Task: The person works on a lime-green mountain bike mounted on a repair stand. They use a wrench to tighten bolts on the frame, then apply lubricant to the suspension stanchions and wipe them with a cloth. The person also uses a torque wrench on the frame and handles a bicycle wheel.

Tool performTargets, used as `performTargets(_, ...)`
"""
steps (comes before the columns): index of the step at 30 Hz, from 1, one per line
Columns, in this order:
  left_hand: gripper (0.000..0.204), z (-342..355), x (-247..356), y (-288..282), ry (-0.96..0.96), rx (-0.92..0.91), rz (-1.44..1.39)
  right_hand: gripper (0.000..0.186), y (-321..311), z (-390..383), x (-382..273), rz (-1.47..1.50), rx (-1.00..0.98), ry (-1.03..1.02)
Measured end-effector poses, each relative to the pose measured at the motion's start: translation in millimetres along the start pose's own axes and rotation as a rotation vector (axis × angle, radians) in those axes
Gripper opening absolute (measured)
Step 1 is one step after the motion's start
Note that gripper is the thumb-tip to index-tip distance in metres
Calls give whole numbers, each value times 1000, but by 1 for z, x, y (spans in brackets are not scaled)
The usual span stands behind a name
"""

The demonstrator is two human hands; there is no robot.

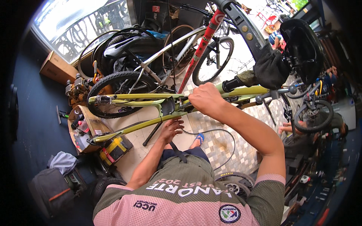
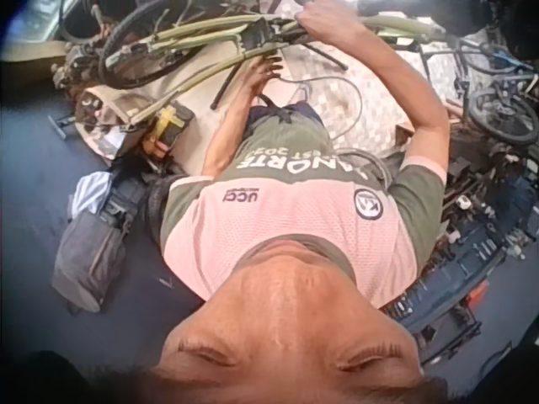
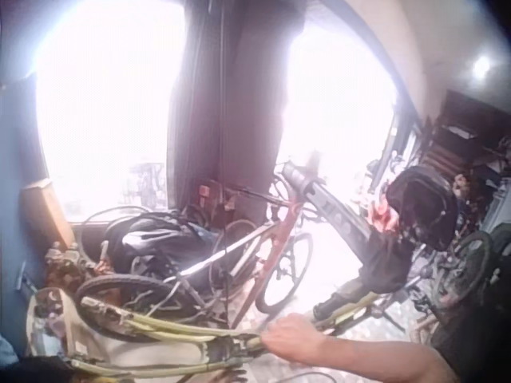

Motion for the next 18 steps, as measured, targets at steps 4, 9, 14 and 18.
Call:
performTargets(4,48,5,-7,2,-48,-3,-181,11,11,10,2,12,15,-5)
performTargets(9,45,-19,20,32,12,-142,818,13,3,11,5,32,-43,44)
performTargets(14,61,-71,58,113,555,292,1206,13,1,20,16,41,-23,24)
performTargets(18,97,-41,62,106,404,351,1311,12,0,24,20,53,-108,42)
Point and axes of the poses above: each hand's wrist, its own z-axis towards the middle knuckle, its own y-axis out of the palm, x = y × z, the point moved 2 cm from there along z, towards the middle knuckle, and after that the axes turned 7 degrees about -y, right-handed, at the moved point
